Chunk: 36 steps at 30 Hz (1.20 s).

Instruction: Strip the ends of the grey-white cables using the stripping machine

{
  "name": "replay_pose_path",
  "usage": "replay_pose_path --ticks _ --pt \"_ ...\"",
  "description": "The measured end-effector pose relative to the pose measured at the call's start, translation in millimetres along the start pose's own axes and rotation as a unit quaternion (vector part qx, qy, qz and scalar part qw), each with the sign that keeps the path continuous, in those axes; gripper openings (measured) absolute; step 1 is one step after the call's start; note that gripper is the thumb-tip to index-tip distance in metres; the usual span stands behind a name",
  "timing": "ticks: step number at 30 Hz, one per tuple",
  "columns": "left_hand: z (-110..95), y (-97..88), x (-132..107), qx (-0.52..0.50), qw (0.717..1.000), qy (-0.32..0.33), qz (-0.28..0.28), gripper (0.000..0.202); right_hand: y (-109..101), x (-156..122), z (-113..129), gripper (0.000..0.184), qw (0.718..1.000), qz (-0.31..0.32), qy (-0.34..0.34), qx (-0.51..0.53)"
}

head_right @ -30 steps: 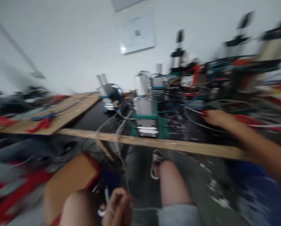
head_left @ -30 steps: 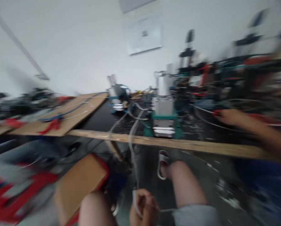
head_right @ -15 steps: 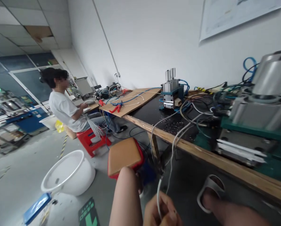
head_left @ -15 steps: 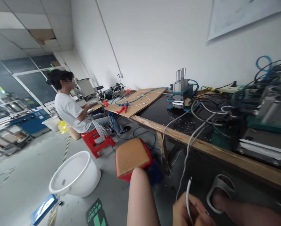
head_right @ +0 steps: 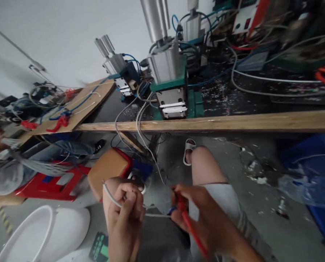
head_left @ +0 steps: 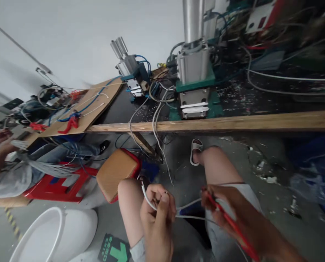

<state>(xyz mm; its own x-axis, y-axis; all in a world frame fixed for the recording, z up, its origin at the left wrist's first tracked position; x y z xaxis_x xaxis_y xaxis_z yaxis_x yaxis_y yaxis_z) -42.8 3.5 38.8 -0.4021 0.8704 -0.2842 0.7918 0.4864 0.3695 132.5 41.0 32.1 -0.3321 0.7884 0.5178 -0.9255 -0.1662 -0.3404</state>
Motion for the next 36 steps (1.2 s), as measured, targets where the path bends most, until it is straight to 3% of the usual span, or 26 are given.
replay_pose_path --ticks 3,7,11,20,36 --pt "1.5 2.9 -2.6 0.011 1.000 -0.003 0.003 0.035 19.1 -1.9 17.3 0.036 0.997 0.071 0.016 0.041" --pt "3.7 -1.1 -1.1 0.026 0.999 0.015 0.031 0.030 27.9 1.6 18.8 0.038 0.991 0.126 0.028 -0.020" --pt "6.3 -7.5 1.4 0.060 0.994 0.026 0.082 0.025 29.8 -0.4 20.3 0.042 0.991 0.123 -0.022 -0.047" --pt "5.8 -10.5 -0.2 0.080 0.994 0.036 0.066 0.020 38.1 -3.0 16.6 0.042 0.992 0.114 -0.027 -0.044" --pt "6.0 -8.0 -2.0 0.033 0.991 0.022 0.129 0.012 37.5 -2.9 13.9 0.043 0.990 0.105 -0.065 -0.073"
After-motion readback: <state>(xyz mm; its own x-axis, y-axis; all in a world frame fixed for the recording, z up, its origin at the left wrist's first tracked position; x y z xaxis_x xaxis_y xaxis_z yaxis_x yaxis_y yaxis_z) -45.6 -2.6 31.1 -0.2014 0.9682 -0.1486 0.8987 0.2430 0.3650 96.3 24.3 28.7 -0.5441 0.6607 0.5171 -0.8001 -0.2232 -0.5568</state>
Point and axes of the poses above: each hand's wrist, its own x-axis towards the middle knuckle, its own y-axis out of the palm, z = x × y, the point moved 4 cm from there along x, towards the middle knuckle, and after that the axes turned 5 degrees about -y, right-handed, at the moved point
